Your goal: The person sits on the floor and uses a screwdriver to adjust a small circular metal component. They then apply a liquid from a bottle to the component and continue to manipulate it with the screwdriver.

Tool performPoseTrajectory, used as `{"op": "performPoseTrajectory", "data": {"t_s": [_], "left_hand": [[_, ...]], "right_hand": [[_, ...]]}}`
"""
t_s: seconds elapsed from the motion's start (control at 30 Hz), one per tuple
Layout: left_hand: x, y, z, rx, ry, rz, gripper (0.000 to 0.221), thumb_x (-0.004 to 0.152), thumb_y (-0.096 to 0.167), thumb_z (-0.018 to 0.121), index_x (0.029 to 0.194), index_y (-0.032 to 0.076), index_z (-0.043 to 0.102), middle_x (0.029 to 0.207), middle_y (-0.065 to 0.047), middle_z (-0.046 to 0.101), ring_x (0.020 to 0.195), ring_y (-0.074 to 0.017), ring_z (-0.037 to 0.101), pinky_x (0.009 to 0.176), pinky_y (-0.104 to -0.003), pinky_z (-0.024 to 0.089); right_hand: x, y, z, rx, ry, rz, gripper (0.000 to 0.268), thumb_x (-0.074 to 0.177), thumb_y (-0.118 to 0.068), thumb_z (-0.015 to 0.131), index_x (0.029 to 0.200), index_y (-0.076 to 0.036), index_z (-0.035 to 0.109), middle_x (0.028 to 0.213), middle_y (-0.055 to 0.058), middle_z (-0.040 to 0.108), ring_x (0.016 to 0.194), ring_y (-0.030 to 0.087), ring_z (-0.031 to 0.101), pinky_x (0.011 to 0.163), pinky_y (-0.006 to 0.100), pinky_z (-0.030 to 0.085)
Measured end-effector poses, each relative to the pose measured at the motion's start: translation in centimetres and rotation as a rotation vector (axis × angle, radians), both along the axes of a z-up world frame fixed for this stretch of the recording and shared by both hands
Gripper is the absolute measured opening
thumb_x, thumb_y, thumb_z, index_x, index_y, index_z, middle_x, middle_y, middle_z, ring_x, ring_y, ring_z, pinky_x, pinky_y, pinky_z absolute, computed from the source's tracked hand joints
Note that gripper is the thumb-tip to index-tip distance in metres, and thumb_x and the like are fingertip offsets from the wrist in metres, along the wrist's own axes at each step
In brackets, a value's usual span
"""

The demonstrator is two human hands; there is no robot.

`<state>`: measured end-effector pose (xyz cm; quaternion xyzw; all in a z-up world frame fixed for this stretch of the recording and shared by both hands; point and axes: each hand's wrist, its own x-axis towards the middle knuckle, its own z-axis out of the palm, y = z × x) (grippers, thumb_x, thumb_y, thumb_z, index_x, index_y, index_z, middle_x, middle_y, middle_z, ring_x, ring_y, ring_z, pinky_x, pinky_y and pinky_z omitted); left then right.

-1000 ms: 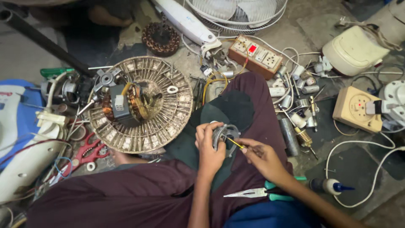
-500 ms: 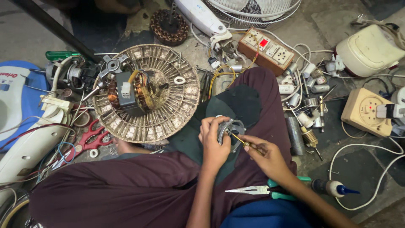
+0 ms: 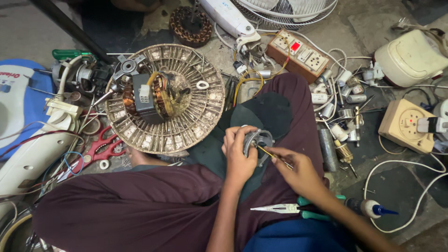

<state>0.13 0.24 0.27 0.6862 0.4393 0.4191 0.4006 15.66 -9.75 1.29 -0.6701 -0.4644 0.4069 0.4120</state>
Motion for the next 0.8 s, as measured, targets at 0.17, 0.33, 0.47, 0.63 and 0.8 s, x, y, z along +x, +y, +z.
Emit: {"op": "performPoseTrajectory", "data": {"t_s": [0.17,0.33,0.47,0.63,0.8], "left_hand": [[-0.4,-0.1,-0.7,0.015,-0.010,-0.047,0.051,0.071,0.001,0.067,0.120,0.016,0.064,0.120,-0.010,0.054,0.121,-0.0335,0.053,0.103,-0.046,0.037],[-0.5,0.4,-0.5,0.078,-0.078,-0.093,0.053,0.070,-0.004,0.068,0.121,0.012,0.063,0.120,-0.014,0.052,0.119,-0.0359,0.051,0.104,-0.044,0.041],[-0.4,0.3,-1.8,0.103,-0.107,-0.087,0.054,0.071,-0.008,0.068,0.122,0.010,0.063,0.119,-0.014,0.052,0.118,-0.0359,0.051,0.105,-0.043,0.042],[0.3,2.4,-2.8,0.178,-0.191,-0.076,0.054,0.070,-0.009,0.064,0.121,0.009,0.063,0.116,-0.015,0.051,0.117,-0.0358,0.052,0.105,-0.043,0.043],[-0.4,0.8,-2.8,0.134,-0.100,-0.066,0.055,0.068,-0.007,0.065,0.120,0.009,0.064,0.113,-0.016,0.050,0.113,-0.0364,0.051,0.103,-0.045,0.042]], "right_hand": [[0.6,3.0,4.7,-0.051,-0.475,0.208,0.032,0.087,-0.012,0.068,0.118,-0.008,0.074,0.106,0.016,0.079,0.096,0.025,0.078,0.083,0.036,0.060],[-0.5,5.2,7.3,-0.137,-0.971,0.527,0.028,0.086,-0.019,0.066,0.113,-0.013,0.072,0.084,0.020,0.074,0.077,0.040,0.072,0.071,0.051,0.057],[-1.7,5.5,8.0,-0.193,-1.119,0.695,0.029,0.080,-0.020,0.068,0.108,-0.010,0.067,0.076,0.019,0.071,0.072,0.040,0.071,0.065,0.055,0.057],[-1.8,7.3,8.3,-0.172,-0.983,0.509,0.031,0.086,-0.019,0.064,0.116,-0.019,0.072,0.081,0.021,0.073,0.075,0.042,0.070,0.072,0.055,0.056],[-1.5,5.3,5.9,-0.159,-0.736,0.325,0.031,0.086,-0.016,0.065,0.116,-0.013,0.073,0.095,0.020,0.075,0.091,0.038,0.072,0.082,0.048,0.056]]}}
